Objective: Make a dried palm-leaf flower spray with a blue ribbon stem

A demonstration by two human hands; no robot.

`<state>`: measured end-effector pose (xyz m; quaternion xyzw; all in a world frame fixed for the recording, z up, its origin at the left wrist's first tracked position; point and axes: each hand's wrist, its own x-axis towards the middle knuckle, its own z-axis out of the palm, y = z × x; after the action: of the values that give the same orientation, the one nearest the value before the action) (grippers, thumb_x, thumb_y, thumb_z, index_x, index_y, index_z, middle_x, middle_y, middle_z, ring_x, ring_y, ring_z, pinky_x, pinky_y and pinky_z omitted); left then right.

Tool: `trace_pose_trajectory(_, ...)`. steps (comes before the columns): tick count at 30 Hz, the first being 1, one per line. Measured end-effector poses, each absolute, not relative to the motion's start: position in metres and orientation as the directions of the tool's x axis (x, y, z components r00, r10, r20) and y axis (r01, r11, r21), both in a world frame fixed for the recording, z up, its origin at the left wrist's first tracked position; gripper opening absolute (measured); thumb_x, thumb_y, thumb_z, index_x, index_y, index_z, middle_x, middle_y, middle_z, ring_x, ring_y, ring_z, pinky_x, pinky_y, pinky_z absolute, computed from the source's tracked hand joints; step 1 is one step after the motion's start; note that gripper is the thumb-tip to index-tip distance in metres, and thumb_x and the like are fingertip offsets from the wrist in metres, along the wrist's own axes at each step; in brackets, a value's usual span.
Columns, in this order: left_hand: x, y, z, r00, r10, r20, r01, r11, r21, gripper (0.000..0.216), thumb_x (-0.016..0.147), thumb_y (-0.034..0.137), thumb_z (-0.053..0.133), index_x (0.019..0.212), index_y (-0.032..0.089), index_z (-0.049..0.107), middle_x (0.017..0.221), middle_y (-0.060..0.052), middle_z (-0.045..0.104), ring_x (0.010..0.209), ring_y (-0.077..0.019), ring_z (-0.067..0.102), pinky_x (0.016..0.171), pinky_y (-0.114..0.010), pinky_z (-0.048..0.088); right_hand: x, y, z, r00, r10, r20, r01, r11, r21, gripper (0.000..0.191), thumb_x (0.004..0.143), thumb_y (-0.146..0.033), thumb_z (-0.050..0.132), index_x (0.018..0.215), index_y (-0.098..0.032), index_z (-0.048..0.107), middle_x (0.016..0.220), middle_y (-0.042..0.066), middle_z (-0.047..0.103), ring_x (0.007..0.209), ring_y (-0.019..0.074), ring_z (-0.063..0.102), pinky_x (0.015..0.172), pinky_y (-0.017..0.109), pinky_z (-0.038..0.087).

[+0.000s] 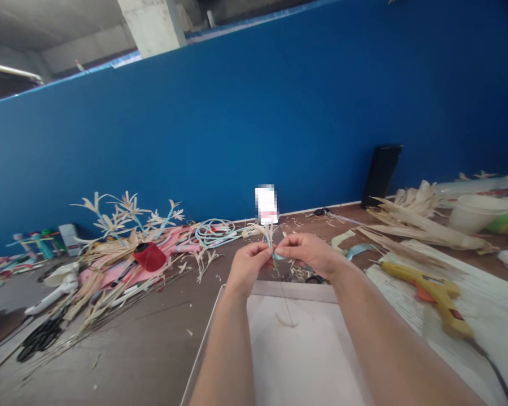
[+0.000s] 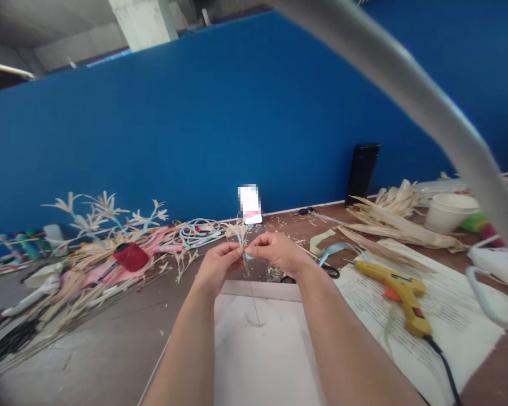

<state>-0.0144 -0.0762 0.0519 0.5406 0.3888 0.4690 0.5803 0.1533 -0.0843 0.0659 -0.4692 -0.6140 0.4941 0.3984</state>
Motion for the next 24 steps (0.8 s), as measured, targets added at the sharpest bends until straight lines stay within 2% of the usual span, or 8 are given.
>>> trace_pose_trajectory(3, -0.012, -0.077, 0.052, 0.239, 0.969, 0.068, -0.057, -0.056, 0.997, 0.026, 0.065, 0.035, 0.067, 0.080, 0.014, 0.067, 0.072, -0.003, 0.063, 0.061, -0.0109, 0.055, 0.062, -0.025, 0.048, 0.153, -0.085, 0.068, -0.164, 0.986, 0.040, 0.302, 0.089, -0.949, 0.025, 0.065, -0.041, 0.063, 0.072, -0.017, 0.065, 0.060, -0.001, 0.054, 0.053, 0.0088, 0.039, 0.050, 0.023, 0.028)
trace_pose_trajectory(7, -0.010, -0.076, 0.048, 0.215, 0.972, 0.101, 0.034, -0.111, 0.993, 0.024, 0.066, 0.035, 0.063, 0.079, 0.014, 0.067, 0.069, -0.003, 0.062, 0.059, -0.0108, 0.053, 0.059, -0.023, 0.045, 0.152, -0.087, 0.071, -0.112, 0.991, 0.071, 0.422, 0.112, -0.900, 0.021, 0.063, -0.036, 0.062, 0.070, -0.017, 0.067, 0.062, 0.000, 0.060, 0.060, 0.0115, 0.047, 0.054, 0.023, 0.032)
trace_pose_trajectory(12, -0.009, -0.072, 0.042, 0.150, 0.974, 0.167, 0.158, -0.191, 0.969, 0.023, 0.069, 0.036, 0.059, 0.076, 0.015, 0.066, 0.063, -0.001, 0.059, 0.056, -0.0104, 0.050, 0.053, -0.021, 0.039, 0.150, -0.083, 0.067, -0.115, 0.990, 0.081, 0.478, 0.127, -0.869, 0.023, 0.061, -0.036, 0.061, 0.073, -0.018, 0.068, 0.061, -0.001, 0.059, 0.057, 0.0114, 0.046, 0.052, 0.023, 0.032)
trace_pose_trajectory(17, -0.007, -0.075, 0.046, 0.076, 0.980, 0.183, 0.274, -0.197, 0.941, 0.021, 0.068, 0.034, 0.058, 0.069, 0.015, 0.065, 0.055, 0.001, 0.055, 0.052, -0.0094, 0.045, 0.049, -0.020, 0.033, 0.148, -0.081, 0.064, -0.107, 0.988, 0.107, 0.520, 0.148, -0.841, 0.023, 0.062, -0.038, 0.059, 0.071, -0.018, 0.067, 0.057, -0.002, 0.055, 0.053, 0.0101, 0.043, 0.048, 0.022, 0.029)
trace_pose_trajectory(24, -0.006, -0.078, 0.052, 0.036, 0.982, 0.185, 0.310, -0.187, 0.932, 0.019, 0.066, 0.033, 0.057, 0.068, 0.016, 0.065, 0.055, 0.001, 0.055, 0.053, -0.0098, 0.046, 0.048, -0.020, 0.033, 0.143, -0.084, 0.068, -0.084, 0.990, 0.114, 0.571, 0.142, -0.808, 0.020, 0.062, -0.035, 0.058, 0.069, -0.018, 0.066, 0.053, -0.003, 0.053, 0.050, 0.0096, 0.041, 0.045, 0.022, 0.028)
